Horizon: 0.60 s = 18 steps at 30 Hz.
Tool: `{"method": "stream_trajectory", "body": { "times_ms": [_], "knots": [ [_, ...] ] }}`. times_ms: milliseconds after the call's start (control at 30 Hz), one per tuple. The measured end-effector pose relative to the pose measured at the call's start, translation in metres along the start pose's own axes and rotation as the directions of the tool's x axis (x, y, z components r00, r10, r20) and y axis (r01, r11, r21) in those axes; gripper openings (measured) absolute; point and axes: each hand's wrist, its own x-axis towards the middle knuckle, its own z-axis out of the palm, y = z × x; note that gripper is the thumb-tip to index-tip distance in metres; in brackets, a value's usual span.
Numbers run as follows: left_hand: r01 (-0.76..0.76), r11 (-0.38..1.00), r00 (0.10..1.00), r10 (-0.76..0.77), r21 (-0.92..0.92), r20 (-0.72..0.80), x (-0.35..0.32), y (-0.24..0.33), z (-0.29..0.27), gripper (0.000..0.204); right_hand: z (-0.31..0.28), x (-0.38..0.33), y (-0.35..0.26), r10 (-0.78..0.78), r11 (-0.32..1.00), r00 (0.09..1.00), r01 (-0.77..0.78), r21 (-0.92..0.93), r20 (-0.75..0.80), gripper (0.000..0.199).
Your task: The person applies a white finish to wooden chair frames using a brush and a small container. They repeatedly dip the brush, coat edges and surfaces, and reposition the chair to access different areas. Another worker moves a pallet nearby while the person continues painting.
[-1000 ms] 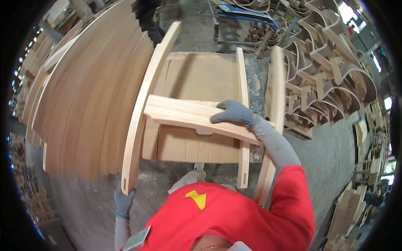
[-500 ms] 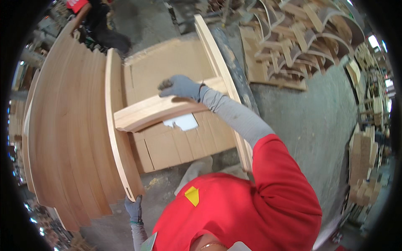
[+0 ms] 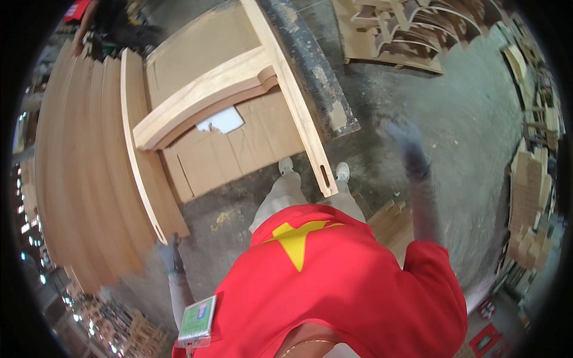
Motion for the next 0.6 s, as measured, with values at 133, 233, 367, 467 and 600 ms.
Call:
{"method": "stream_trajectory", "body": {
  "times_ms": [133,233,367,467,600],
  "knots": [
    [0.032,0.989,0.955,-0.073,-0.146,-0.286,-0.018,-0.018,0.023,0.024,0.005,-0.034,0.027,0.18,0.982,0.976,-0.186,0.04,0.118,0.03],
    [0.046,0.999,0.981,-0.05,-0.022,-0.188,-0.064,-0.031,0.057,0.03,-0.004,-0.035,0.032,0.21,0.969,0.95,-0.233,0.078,0.23,0.031],
    [0.249,0.959,0.969,-0.247,-0.135,0.027,-0.136,-0.051,0.173,0.045,0.013,-0.026,0.023,0.216,0.976,0.934,-0.211,-0.048,0.286,0.03],
    [0.313,0.948,0.947,-0.307,0.057,-0.095,-0.199,-0.072,0.219,0.076,0.012,-0.004,0.016,0.171,0.967,0.921,-0.09,-0.238,0.35,0.031],
    [0.398,0.895,0.913,-0.409,0.203,0.011,-0.272,-0.114,0.224,0.083,0.045,0.037,0.018,-0.157,0.954,0.892,0.249,-0.169,0.424,0.039]
  ]
}}
